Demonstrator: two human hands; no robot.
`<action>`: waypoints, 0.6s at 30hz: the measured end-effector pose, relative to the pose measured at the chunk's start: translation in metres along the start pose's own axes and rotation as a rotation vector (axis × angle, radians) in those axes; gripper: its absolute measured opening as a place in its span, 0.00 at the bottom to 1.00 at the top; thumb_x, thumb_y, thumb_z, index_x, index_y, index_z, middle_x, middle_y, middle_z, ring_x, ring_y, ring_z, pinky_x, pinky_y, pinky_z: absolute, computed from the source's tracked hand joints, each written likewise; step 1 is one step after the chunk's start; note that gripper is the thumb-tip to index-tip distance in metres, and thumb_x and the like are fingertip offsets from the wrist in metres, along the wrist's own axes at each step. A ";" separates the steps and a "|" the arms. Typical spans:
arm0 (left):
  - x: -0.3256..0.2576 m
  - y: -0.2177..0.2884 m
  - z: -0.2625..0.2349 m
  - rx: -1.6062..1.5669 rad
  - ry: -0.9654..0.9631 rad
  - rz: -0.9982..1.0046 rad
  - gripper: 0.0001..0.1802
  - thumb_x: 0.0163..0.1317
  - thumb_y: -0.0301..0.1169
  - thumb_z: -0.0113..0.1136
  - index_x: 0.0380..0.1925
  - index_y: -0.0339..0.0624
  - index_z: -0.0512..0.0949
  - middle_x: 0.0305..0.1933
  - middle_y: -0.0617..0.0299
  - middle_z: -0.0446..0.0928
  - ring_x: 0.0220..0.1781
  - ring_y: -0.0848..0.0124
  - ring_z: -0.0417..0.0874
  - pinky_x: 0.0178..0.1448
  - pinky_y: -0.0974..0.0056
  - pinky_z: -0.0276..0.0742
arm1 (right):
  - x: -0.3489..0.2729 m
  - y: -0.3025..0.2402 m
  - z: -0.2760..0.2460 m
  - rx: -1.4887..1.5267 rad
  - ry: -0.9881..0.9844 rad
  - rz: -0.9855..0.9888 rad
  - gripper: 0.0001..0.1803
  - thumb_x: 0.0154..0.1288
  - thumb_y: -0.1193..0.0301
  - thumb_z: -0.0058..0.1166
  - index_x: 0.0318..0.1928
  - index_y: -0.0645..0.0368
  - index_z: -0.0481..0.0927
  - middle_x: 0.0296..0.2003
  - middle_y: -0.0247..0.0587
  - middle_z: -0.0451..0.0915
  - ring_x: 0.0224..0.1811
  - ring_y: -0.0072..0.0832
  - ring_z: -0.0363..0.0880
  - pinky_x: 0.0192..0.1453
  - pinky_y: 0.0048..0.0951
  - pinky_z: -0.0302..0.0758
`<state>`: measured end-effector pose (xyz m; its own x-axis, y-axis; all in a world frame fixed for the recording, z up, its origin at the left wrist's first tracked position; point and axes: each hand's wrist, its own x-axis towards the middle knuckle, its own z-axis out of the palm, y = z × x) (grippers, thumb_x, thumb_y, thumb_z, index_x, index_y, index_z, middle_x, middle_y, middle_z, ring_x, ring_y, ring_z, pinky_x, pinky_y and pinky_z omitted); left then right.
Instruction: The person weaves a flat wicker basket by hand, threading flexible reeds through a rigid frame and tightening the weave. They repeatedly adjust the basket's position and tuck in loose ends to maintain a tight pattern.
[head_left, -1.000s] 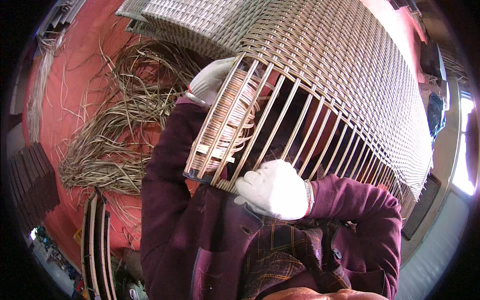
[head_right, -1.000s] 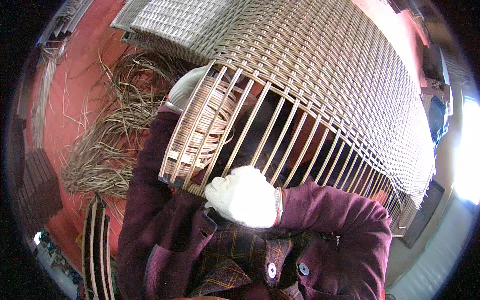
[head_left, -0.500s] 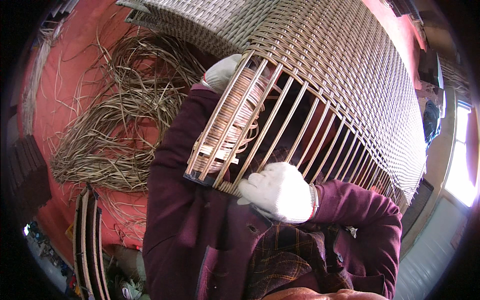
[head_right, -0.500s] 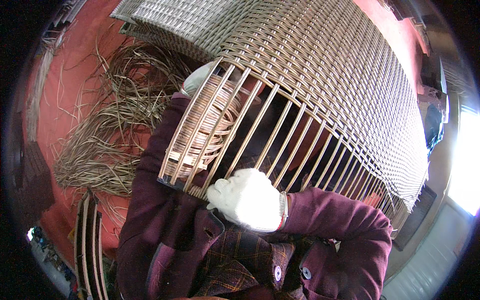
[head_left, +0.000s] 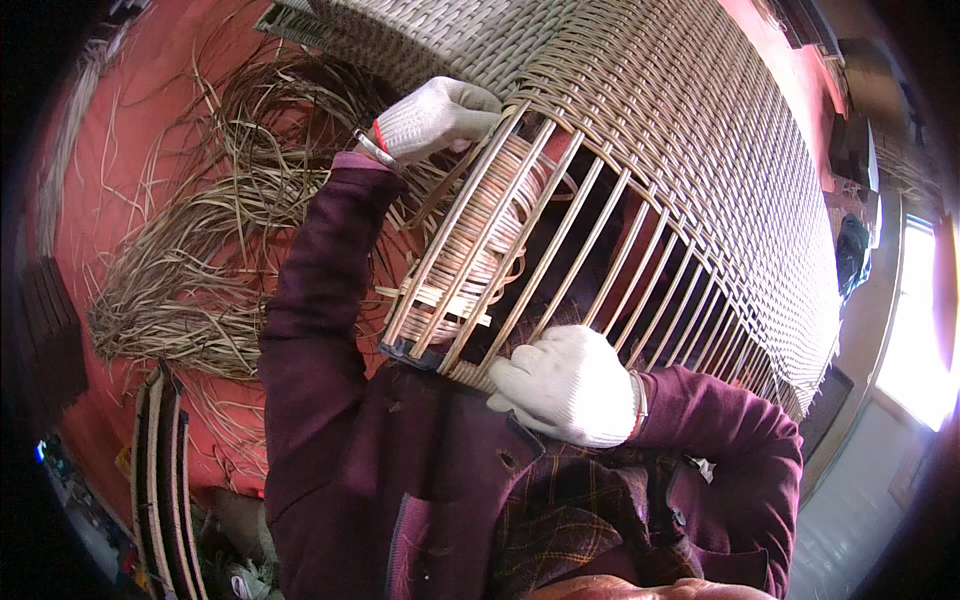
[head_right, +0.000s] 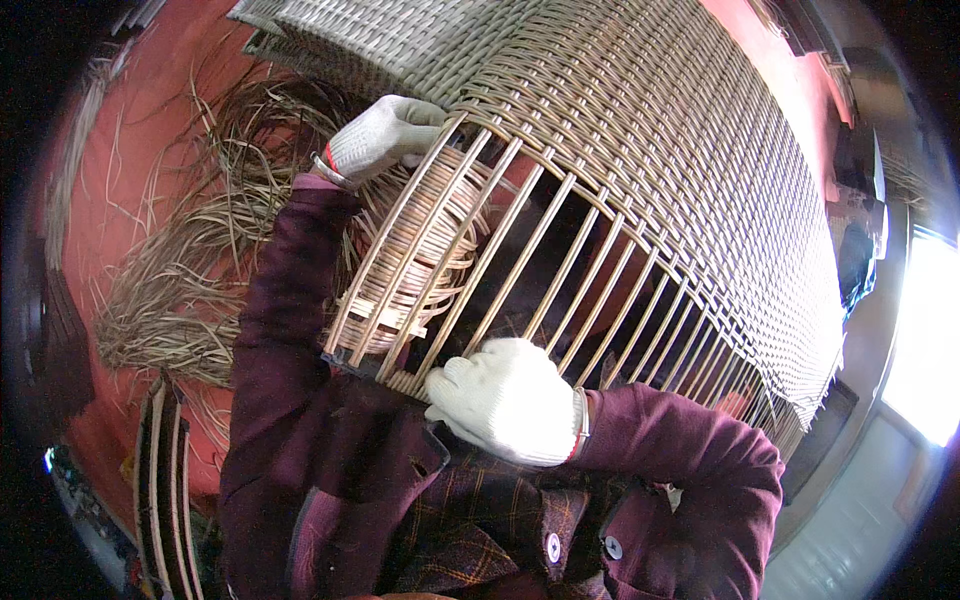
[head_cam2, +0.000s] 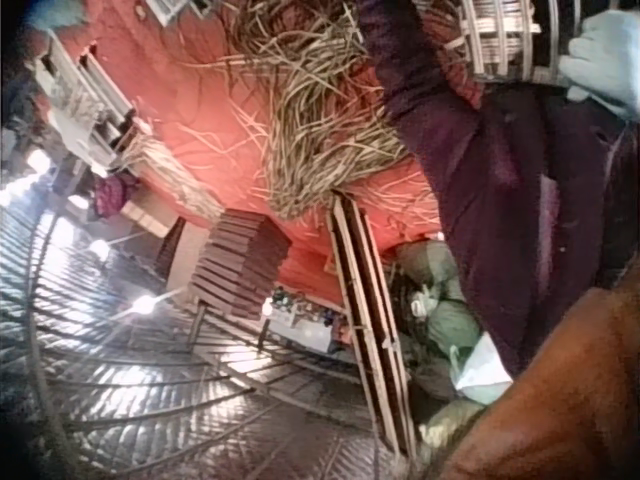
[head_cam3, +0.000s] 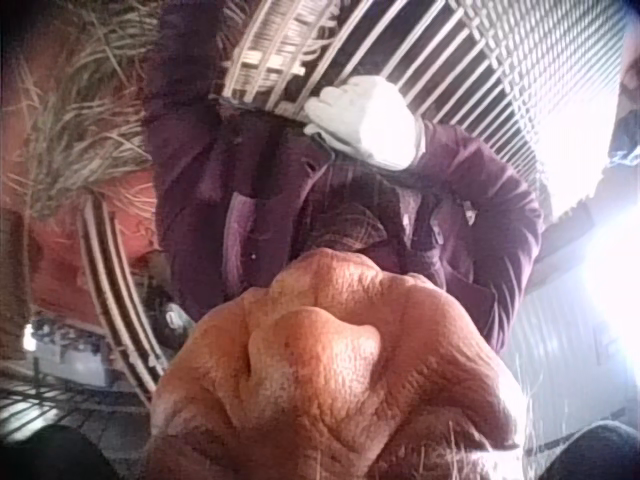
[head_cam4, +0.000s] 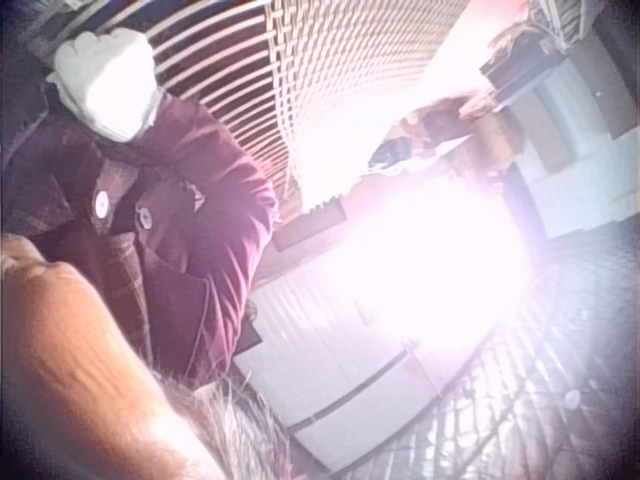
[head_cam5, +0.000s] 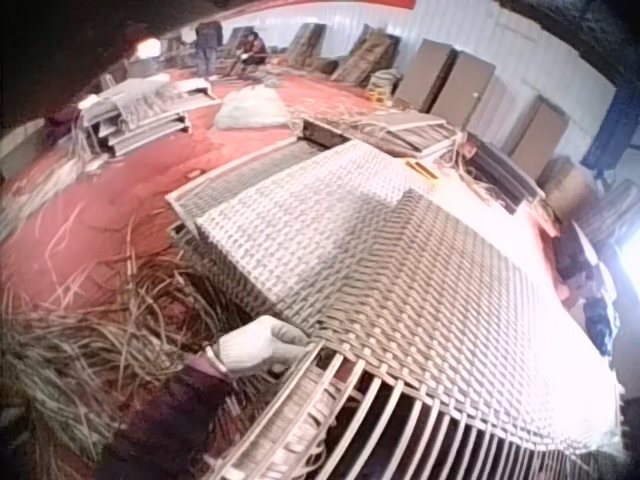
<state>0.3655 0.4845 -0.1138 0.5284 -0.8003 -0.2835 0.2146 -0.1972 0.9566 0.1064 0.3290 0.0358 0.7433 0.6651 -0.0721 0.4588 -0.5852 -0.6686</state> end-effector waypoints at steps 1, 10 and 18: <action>-0.002 0.005 -0.003 0.083 0.010 -0.016 0.12 0.73 0.34 0.68 0.45 0.36 0.89 0.30 0.73 0.80 0.30 0.85 0.74 0.35 0.74 0.70 | 0.000 0.001 0.000 -0.001 -0.001 -0.004 0.16 0.69 0.58 0.65 0.37 0.54 0.76 0.28 0.38 0.76 0.28 0.38 0.81 0.34 0.39 0.78; -0.031 0.020 0.018 0.063 0.321 0.115 0.14 0.76 0.32 0.66 0.54 0.32 0.88 0.42 0.66 0.88 0.43 0.80 0.84 0.51 0.72 0.80 | 0.002 0.008 -0.016 -0.001 0.054 -0.024 0.12 0.69 0.61 0.65 0.43 0.54 0.80 0.27 0.35 0.75 0.27 0.37 0.79 0.34 0.39 0.76; -0.034 0.017 0.036 -0.245 0.385 0.113 0.12 0.76 0.28 0.66 0.53 0.33 0.87 0.48 0.65 0.89 0.49 0.79 0.87 0.59 0.72 0.81 | 0.004 0.030 -0.024 0.036 0.239 0.025 0.15 0.67 0.71 0.67 0.52 0.60 0.85 0.29 0.40 0.78 0.30 0.42 0.79 0.36 0.42 0.75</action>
<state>0.3215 0.4884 -0.0859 0.8159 -0.5317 -0.2272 0.3015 0.0558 0.9518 0.1348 0.3033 0.0332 0.8502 0.5195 0.0858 0.4246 -0.5800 -0.6952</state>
